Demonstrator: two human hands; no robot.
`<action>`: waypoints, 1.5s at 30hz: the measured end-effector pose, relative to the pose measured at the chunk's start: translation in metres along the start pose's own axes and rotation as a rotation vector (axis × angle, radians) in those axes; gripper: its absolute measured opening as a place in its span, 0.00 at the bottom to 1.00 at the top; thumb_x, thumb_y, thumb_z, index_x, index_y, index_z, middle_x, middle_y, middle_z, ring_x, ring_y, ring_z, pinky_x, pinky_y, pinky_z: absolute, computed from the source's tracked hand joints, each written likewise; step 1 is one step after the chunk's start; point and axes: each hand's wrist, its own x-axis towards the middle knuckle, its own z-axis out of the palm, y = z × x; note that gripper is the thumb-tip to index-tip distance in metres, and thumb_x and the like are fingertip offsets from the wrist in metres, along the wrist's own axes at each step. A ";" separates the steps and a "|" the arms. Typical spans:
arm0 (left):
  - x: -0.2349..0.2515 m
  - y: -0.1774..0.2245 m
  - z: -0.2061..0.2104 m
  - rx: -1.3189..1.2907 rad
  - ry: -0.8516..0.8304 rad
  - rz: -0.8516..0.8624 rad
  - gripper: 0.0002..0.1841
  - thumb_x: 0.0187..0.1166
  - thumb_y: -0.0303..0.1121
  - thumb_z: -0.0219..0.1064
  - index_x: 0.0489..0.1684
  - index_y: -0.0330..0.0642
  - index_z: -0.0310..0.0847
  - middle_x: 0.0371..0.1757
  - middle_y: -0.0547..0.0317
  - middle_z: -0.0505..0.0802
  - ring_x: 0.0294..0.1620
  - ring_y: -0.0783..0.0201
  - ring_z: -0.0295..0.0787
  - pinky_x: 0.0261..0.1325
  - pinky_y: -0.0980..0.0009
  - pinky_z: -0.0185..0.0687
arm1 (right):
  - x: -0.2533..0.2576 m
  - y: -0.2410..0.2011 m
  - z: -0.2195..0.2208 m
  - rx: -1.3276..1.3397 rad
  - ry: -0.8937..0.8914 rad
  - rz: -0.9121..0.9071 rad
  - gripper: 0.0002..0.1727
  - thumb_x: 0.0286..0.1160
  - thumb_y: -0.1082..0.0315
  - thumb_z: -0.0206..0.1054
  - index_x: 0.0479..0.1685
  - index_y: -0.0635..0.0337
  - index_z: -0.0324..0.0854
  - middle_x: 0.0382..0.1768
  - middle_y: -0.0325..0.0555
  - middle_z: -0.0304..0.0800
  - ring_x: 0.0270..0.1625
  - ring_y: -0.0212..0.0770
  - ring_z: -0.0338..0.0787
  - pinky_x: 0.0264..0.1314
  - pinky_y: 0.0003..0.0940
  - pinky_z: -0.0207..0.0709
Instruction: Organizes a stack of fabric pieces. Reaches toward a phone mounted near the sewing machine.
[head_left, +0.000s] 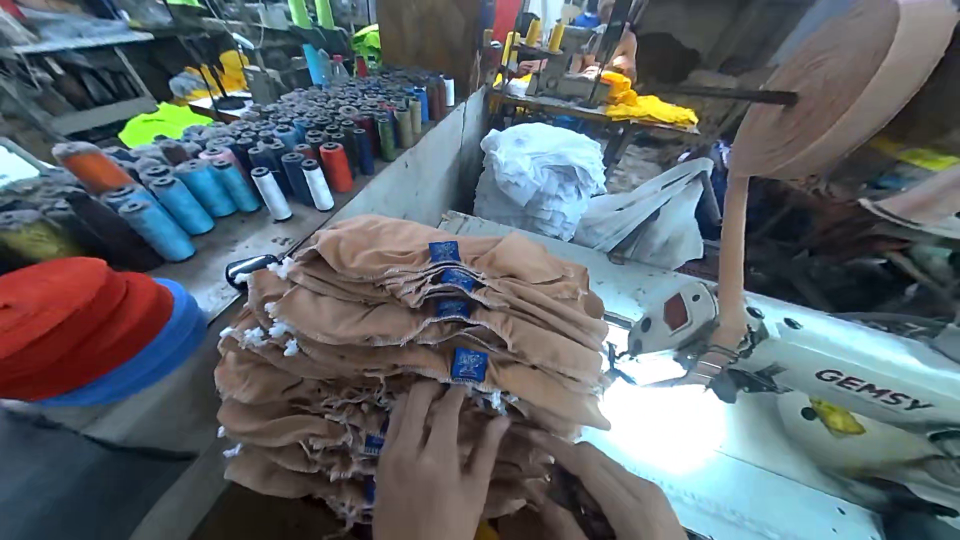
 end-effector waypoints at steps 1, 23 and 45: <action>0.006 0.003 0.014 0.086 0.048 -0.003 0.28 0.74 0.59 0.72 0.48 0.39 0.92 0.48 0.48 0.92 0.49 0.57 0.90 0.53 0.65 0.88 | -0.002 0.001 -0.003 -0.032 0.015 0.012 0.21 0.78 0.57 0.73 0.62 0.60 0.89 0.36 0.50 0.91 0.29 0.37 0.86 0.29 0.32 0.81; 0.005 -0.008 0.010 -0.026 0.035 0.022 0.19 0.81 0.51 0.67 0.48 0.44 0.90 0.44 0.57 0.91 0.43 0.70 0.88 0.45 0.76 0.86 | 0.004 0.007 0.001 -0.114 0.080 0.031 0.23 0.78 0.52 0.72 0.67 0.52 0.88 0.48 0.43 0.95 0.31 0.33 0.87 0.29 0.32 0.81; -0.004 -0.004 0.018 -0.168 0.116 0.001 0.10 0.80 0.40 0.69 0.39 0.46 0.93 0.42 0.63 0.93 0.46 0.76 0.89 0.50 0.82 0.87 | 0.047 0.011 0.026 -0.510 0.326 -0.361 0.15 0.78 0.64 0.65 0.59 0.46 0.92 0.39 0.39 0.93 0.37 0.38 0.89 0.33 0.32 0.80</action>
